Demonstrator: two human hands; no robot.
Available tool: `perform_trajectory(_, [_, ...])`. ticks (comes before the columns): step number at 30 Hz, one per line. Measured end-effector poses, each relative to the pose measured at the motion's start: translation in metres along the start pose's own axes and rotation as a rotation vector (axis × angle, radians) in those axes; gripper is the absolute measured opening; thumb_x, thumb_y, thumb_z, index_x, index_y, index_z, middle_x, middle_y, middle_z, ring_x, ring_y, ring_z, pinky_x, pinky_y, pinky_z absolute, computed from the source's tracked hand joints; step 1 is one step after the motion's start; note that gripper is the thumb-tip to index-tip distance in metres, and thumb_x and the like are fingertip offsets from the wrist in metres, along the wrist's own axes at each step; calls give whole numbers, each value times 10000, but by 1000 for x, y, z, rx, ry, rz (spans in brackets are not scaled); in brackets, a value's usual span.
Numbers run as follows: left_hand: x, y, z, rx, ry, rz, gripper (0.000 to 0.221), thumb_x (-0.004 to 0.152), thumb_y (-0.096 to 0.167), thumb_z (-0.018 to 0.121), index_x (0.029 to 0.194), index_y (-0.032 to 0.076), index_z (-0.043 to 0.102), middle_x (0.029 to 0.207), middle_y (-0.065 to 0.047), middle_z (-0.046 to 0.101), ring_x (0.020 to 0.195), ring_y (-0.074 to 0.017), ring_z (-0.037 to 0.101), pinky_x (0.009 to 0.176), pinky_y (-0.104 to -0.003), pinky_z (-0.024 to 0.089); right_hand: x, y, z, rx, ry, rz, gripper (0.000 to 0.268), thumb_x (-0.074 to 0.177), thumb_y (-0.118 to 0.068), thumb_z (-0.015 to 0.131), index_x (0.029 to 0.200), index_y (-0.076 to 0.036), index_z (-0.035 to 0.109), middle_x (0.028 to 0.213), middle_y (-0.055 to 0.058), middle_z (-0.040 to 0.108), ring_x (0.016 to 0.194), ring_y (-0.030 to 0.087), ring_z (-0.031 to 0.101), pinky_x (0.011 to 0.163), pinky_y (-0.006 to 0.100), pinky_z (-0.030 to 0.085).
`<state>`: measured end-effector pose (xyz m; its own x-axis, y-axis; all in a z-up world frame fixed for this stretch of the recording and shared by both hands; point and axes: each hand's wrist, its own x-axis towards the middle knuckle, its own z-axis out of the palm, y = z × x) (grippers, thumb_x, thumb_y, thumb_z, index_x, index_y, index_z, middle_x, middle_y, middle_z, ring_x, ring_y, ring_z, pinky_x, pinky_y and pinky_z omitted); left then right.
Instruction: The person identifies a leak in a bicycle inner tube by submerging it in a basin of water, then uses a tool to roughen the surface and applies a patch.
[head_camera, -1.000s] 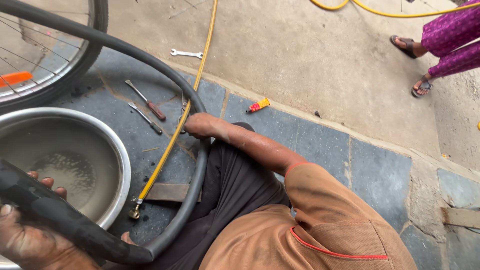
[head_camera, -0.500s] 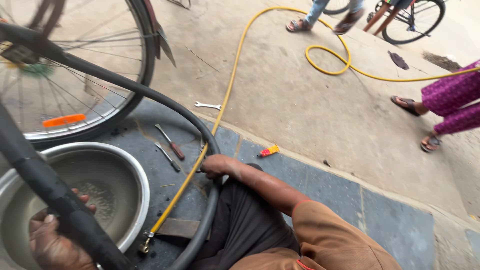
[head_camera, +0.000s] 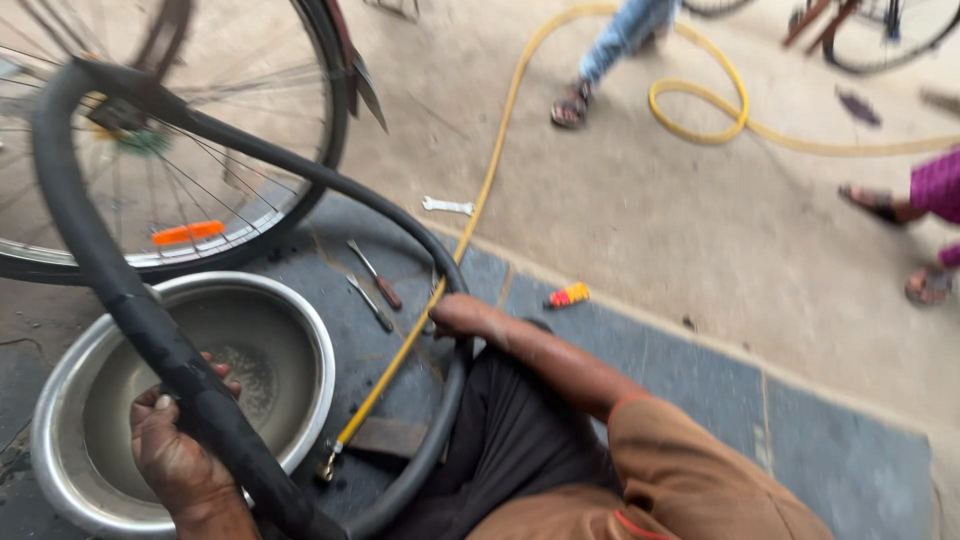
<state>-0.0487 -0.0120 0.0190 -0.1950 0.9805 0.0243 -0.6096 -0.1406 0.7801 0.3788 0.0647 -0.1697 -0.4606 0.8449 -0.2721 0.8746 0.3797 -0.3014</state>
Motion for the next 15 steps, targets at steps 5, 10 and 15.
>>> perform_trajectory(5, [-4, -1, -8, -35, -26, -17, 245, 1085, 44, 379, 1313, -35, 421, 1325, -304, 617, 1153, -357, 700, 959, -458, 632, -6, 6, 20, 0, 246, -260, 271, 832, -285, 776, 862, -35, 676, 845, 211, 693, 887, 434, 677, 745, 524, 541])
perform_trajectory(10, [-1, -5, -13, -72, -41, -15, 258, 1046, 25, 373, 1293, -36, 419, 1307, -301, 611, 1182, -368, 700, 957, -451, 637, 6, -15, 14, -26, 143, -184, 139, 933, -148, 611, 996, -24, 614, 981, 215, 680, 925, 419, 694, 750, 496, 565])
perform_trajectory(15, [-4, -4, 1, 67, 34, 20, 227, 1037, 4, 399, 1256, -46, 430, 1253, -307, 636, 1144, -367, 701, 925, -444, 630, -3, -26, -27, 172, 365, -34, 287, 972, -303, 650, 960, -27, 573, 949, 214, 658, 895, 444, 652, 753, 526, 516])
